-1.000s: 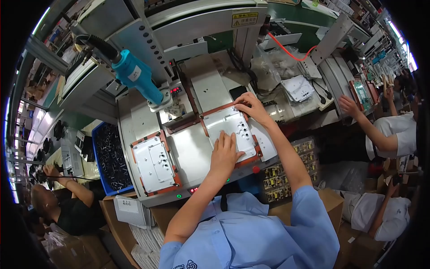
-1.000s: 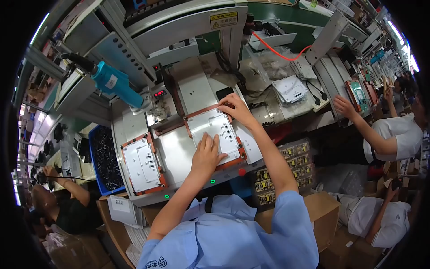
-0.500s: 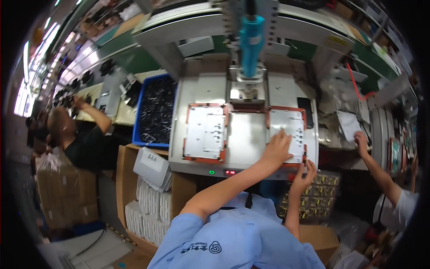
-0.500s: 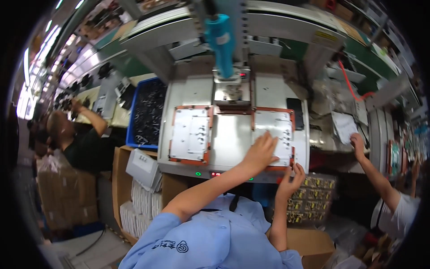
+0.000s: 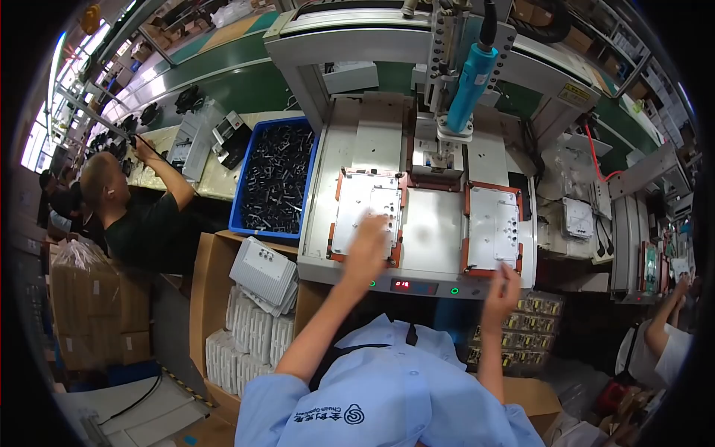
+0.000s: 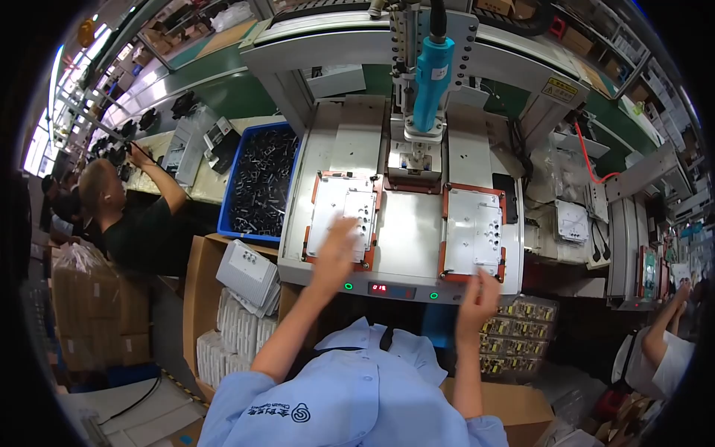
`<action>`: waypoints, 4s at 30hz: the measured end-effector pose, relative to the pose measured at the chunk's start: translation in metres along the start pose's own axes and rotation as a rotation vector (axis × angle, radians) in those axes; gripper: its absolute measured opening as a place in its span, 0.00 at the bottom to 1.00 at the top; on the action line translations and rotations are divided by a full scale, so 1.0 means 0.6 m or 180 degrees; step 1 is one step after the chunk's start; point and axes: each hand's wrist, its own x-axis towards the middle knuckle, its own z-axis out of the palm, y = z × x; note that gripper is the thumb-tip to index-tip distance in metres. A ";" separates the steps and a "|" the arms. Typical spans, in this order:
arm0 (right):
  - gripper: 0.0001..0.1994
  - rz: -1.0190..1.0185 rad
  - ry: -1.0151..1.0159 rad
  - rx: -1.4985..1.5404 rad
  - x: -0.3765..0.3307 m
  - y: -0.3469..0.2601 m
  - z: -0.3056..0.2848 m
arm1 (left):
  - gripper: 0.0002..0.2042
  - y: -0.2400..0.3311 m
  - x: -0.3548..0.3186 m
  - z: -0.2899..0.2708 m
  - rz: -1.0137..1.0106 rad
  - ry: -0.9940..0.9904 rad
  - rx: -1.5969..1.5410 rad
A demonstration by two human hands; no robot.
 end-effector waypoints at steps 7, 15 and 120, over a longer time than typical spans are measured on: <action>0.26 0.0054 -0.1923 0.0568 -0.070 -0.151 0.194 | 0.18 -0.085 -0.081 -0.131 -0.1595 0.0441 -0.0259; 0.24 -0.0129 -0.1813 0.0496 -0.087 -0.165 0.216 | 0.22 -0.078 -0.117 -0.106 -0.1711 0.0259 -0.1104; 0.20 0.1614 0.1245 -0.0867 0.427 0.597 -0.082 | 0.21 -0.330 -0.340 -0.282 -0.3324 0.2741 0.1336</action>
